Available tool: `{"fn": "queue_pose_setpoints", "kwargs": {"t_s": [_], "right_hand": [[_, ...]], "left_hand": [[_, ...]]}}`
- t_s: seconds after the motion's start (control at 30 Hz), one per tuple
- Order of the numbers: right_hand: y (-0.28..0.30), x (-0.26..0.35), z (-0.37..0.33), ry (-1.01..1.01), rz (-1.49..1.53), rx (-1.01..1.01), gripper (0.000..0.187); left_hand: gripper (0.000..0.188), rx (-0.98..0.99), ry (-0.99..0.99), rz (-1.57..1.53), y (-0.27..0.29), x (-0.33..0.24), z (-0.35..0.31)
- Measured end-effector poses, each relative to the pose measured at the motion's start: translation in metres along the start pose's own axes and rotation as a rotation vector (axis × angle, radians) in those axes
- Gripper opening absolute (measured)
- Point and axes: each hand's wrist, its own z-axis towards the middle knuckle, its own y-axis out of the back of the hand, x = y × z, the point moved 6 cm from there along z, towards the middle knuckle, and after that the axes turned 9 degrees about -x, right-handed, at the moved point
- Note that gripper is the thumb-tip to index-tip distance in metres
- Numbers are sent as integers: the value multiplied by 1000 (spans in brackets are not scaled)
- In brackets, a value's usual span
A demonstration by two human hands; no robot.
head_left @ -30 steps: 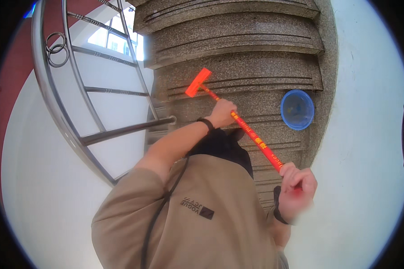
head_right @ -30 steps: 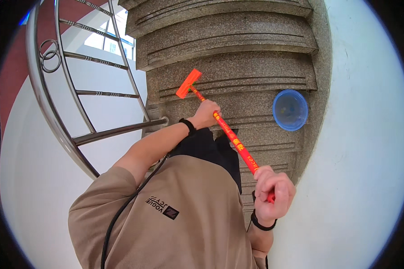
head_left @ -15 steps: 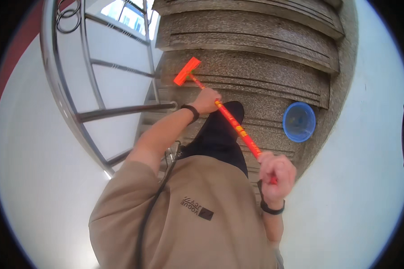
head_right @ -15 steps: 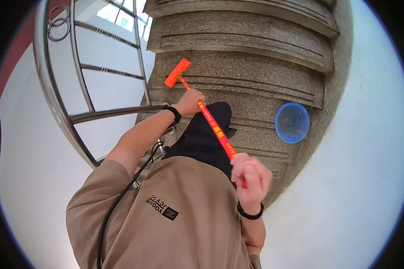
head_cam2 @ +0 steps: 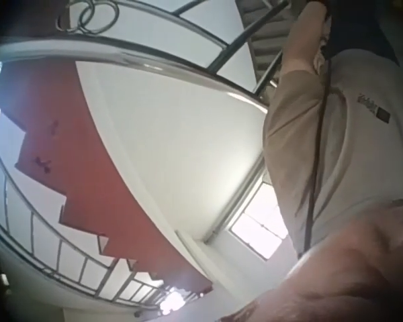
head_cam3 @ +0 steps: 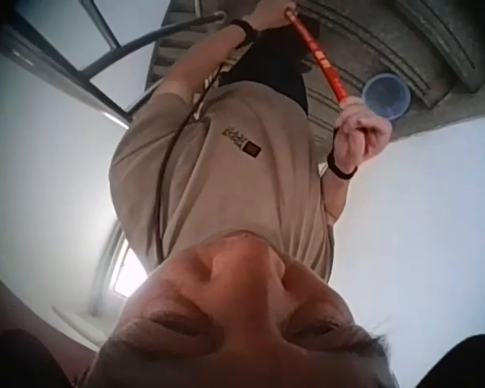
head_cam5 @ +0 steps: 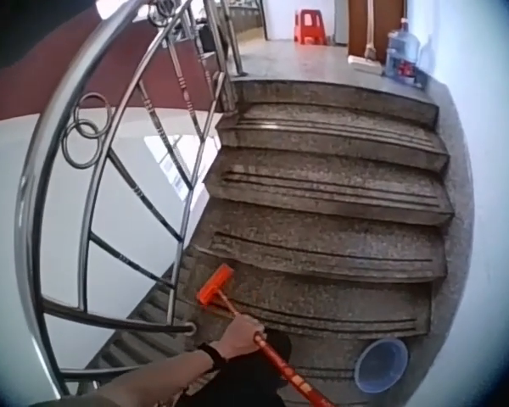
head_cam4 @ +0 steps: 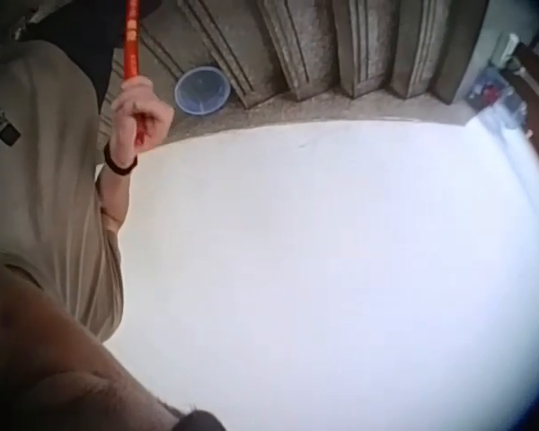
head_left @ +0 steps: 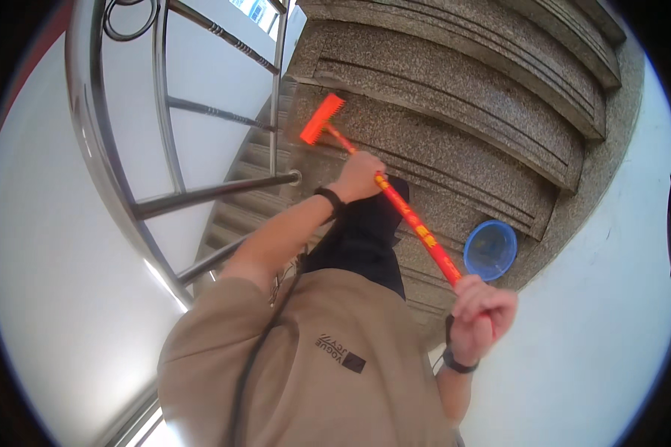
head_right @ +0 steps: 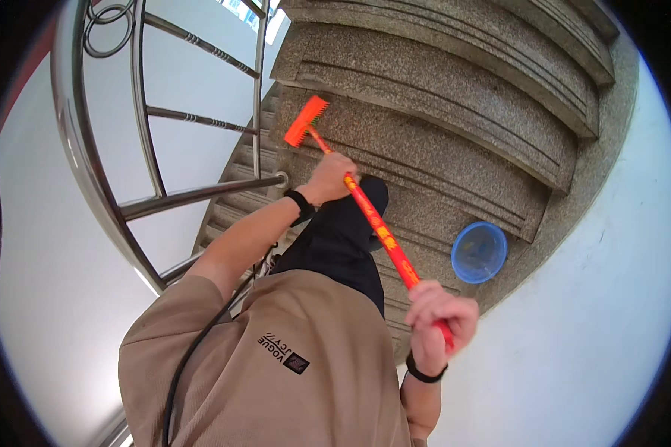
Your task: Cleaning and drying concrete stairs using a floor squeegee.
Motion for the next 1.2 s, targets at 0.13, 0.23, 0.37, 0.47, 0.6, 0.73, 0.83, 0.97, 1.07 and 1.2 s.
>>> {"fn": "queue_pose_setpoints", "kwargs": {"t_s": [0.13, 0.23, 0.37, 0.47, 0.6, 0.73, 0.83, 0.97, 1.07, 1.2], "right_hand": [[-44, -66, 52, -197, 41, -17, 17], [-80, -88, 94, -242, 92, -1, 18], [-99, -86, 139, -308, 92, -73, 13], [-94, -60, 169, -310, 25, -148, 12], [-81, 0, 194, -232, -34, -251, 13], [-95, 17, 206, -191, -82, -115, 13], [-112, -15, 200, -241, -88, -82, 11], [-130, -51, 191, -312, -28, -144, 9], [-136, -55, 191, -331, -31, -109, 10], [-106, -15, 202, -285, -94, -209, 9]], "left_hand": [[20, -61, 98, 53, 39, 84, 15], [20, -23, 165, 84, 57, 128, 34], [20, 132, 228, 122, 52, 151, 61], [17, 75, 171, -33, 40, 115, 86], [18, 232, 228, -28, 6, 59, 121], [18, 118, 233, -94, 22, 48, 126], [17, 12, 236, -131, 53, 74, 116], [23, -217, 472, -80, 90, 101, 94], [23, -314, 492, -110, 88, 89, 95], [27, -275, 277, -45, 56, 39, 124]]}}
